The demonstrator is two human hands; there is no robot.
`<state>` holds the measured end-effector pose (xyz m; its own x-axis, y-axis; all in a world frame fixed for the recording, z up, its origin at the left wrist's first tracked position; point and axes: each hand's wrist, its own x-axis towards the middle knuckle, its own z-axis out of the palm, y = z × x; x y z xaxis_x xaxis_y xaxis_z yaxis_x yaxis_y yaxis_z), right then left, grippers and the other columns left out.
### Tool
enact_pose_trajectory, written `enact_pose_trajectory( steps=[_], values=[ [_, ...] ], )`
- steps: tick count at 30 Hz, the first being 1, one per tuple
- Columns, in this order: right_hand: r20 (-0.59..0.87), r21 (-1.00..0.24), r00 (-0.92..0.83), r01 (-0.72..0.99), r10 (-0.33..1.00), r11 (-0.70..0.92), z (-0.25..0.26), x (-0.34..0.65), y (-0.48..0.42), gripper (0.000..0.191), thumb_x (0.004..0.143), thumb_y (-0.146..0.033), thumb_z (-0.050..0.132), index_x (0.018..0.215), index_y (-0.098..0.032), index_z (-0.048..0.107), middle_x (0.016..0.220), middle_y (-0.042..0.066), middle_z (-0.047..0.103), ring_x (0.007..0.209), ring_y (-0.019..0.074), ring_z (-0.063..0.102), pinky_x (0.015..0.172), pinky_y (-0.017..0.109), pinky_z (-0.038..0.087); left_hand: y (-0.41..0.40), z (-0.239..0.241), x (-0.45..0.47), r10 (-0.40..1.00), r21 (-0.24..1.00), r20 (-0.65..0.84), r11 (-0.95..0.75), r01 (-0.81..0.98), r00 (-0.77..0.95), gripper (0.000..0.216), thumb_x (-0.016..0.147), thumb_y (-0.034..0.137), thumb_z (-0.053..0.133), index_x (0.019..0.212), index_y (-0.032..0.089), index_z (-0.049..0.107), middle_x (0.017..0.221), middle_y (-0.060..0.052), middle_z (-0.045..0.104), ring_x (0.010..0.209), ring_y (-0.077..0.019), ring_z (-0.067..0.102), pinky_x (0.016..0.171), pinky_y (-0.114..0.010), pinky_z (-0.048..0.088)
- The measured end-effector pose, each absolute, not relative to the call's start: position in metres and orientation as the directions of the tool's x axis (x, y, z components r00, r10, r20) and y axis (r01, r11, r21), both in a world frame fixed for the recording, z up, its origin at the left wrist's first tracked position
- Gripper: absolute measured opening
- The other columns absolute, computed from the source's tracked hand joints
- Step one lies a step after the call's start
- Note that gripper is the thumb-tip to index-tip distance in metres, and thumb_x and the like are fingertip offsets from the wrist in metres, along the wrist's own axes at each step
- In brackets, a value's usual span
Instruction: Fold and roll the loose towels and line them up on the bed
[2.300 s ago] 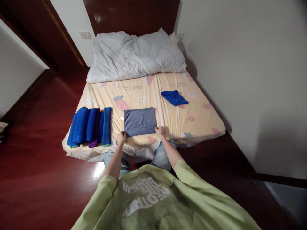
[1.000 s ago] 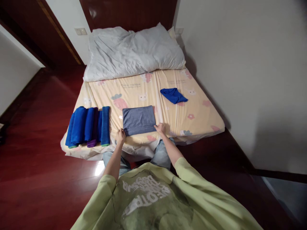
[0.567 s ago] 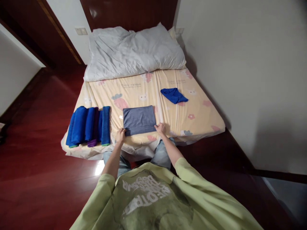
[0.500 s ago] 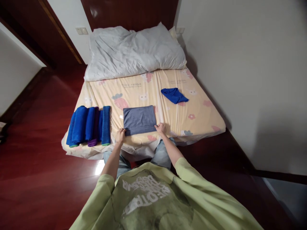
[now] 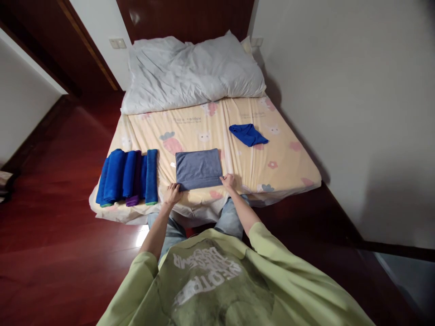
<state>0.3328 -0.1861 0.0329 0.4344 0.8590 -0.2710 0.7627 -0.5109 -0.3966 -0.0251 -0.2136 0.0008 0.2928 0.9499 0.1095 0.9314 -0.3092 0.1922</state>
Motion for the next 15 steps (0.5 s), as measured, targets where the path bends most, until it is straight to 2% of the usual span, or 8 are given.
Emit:
enact_pose_trajectory(
  steps=[4, 9, 13, 15],
  values=[
    [-0.257, -0.416, 0.436, 0.756, 0.862, -0.506, 0.030, 0.333, -0.187, 0.025, 0.095, -0.044, 0.070, 0.097, -0.020, 0.074, 0.101, 0.011, 0.074, 0.091, 0.0221, 0.071, 0.077, 0.028, 0.050, -0.212, 0.000, -0.021, 0.956, 0.133, 0.070, -0.291, 0.947, 0.284, 0.038, 0.085, 0.014, 0.059, 0.122, 0.013, 0.069, 0.122, -0.020, 0.068, 0.118, -0.0341, 0.061, 0.100, -0.045, 0.048],
    [-0.171, -0.432, 0.400, 0.791, 0.900, -0.433, 0.022, 0.338, -0.185, 0.021, 0.093, -0.040, 0.071, 0.096, -0.019, 0.071, 0.101, 0.010, 0.071, 0.089, 0.0225, 0.068, 0.078, 0.030, 0.050, -0.213, -0.001, -0.024, 0.951, 0.120, 0.051, -0.308, 0.944, 0.304, 0.043, 0.091, 0.012, 0.053, 0.133, 0.013, 0.065, 0.126, -0.020, 0.067, 0.120, -0.0341, 0.060, 0.101, -0.045, 0.048],
    [0.032, -0.457, 0.163, 0.880, 0.986, -0.131, 0.013, 0.343, -0.185, 0.005, 0.093, -0.020, 0.064, 0.093, -0.019, 0.070, 0.104, 0.010, 0.068, 0.091, 0.0211, 0.064, 0.082, 0.030, 0.050, -0.213, -0.001, -0.026, 0.952, 0.143, 0.051, -0.307, 0.941, 0.303, 0.045, 0.093, 0.009, 0.049, 0.135, 0.015, 0.064, 0.127, -0.019, 0.067, 0.121, -0.0328, 0.059, 0.102, -0.044, 0.049],
    [0.074, -0.457, 0.018, 0.889, 0.997, 0.018, 0.009, 0.344, -0.188, 0.019, 0.092, -0.009, 0.056, 0.093, -0.020, 0.071, 0.103, 0.008, 0.069, 0.093, 0.0191, 0.063, 0.084, 0.027, 0.050, -0.214, 0.000, -0.026, 0.953, 0.159, 0.048, -0.302, 0.940, 0.298, 0.046, 0.093, 0.009, 0.048, 0.134, 0.016, 0.065, 0.127, -0.018, 0.067, 0.121, -0.0323, 0.059, 0.102, -0.043, 0.049]
  ],
)
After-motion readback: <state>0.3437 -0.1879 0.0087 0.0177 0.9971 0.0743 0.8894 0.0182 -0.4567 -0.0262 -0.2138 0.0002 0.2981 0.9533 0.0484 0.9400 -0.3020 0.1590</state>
